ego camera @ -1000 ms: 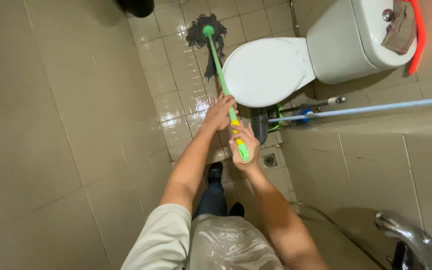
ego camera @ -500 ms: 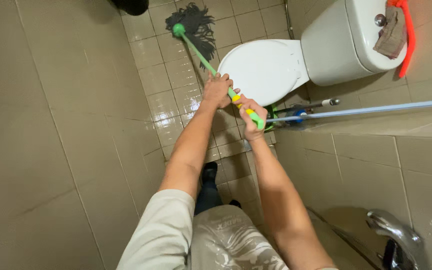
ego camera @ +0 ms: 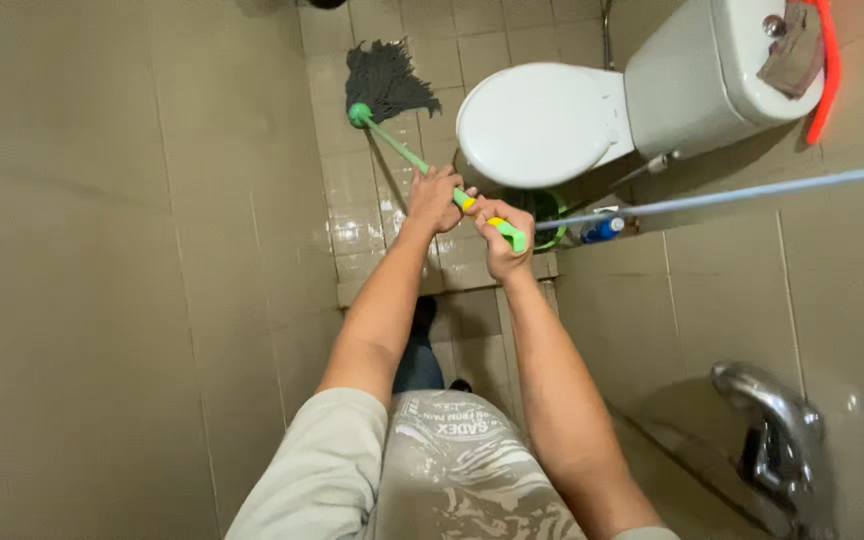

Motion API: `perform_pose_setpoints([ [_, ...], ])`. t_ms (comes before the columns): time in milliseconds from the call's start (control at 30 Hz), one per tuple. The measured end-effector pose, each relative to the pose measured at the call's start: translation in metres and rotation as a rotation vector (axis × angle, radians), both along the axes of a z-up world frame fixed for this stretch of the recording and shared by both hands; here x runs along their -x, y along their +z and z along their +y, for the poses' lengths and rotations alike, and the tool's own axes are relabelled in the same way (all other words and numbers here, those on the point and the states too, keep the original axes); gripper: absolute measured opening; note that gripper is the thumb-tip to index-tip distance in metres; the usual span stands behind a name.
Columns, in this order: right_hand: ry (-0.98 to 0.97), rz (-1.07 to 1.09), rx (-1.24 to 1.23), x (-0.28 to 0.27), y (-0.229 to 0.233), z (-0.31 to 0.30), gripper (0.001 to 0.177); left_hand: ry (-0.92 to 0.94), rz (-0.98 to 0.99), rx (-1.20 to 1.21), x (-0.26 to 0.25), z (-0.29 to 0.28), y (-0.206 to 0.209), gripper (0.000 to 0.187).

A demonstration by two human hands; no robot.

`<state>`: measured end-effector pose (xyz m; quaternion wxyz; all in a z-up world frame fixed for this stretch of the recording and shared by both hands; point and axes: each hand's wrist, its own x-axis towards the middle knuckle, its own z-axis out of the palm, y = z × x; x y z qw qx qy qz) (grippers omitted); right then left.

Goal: The person mops a tiled bathroom floor using a green-handled mop, moving it around a toilet and across the tiles.

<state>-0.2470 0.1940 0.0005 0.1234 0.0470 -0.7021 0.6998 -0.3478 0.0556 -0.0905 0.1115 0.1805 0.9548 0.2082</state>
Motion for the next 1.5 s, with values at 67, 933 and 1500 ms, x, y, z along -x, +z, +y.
perform_pose_setpoints([
  [67, 0.005, -0.067, -0.047, -0.027, 0.012, -0.003, 0.012, 0.045, 0.114, -0.115, -0.029, -0.003, -0.004, 0.036],
  [933, 0.368, 0.018, -0.592, -0.331, 0.152, -0.051, 0.033, 0.125, 0.194, -0.375, -0.336, -0.068, 0.063, 0.025],
  [1500, 0.285, -0.282, -0.747, -0.233, 0.032, -0.1, 0.017, 0.126, 0.065, -0.406, -0.226, -0.102, -0.063, 0.035],
])
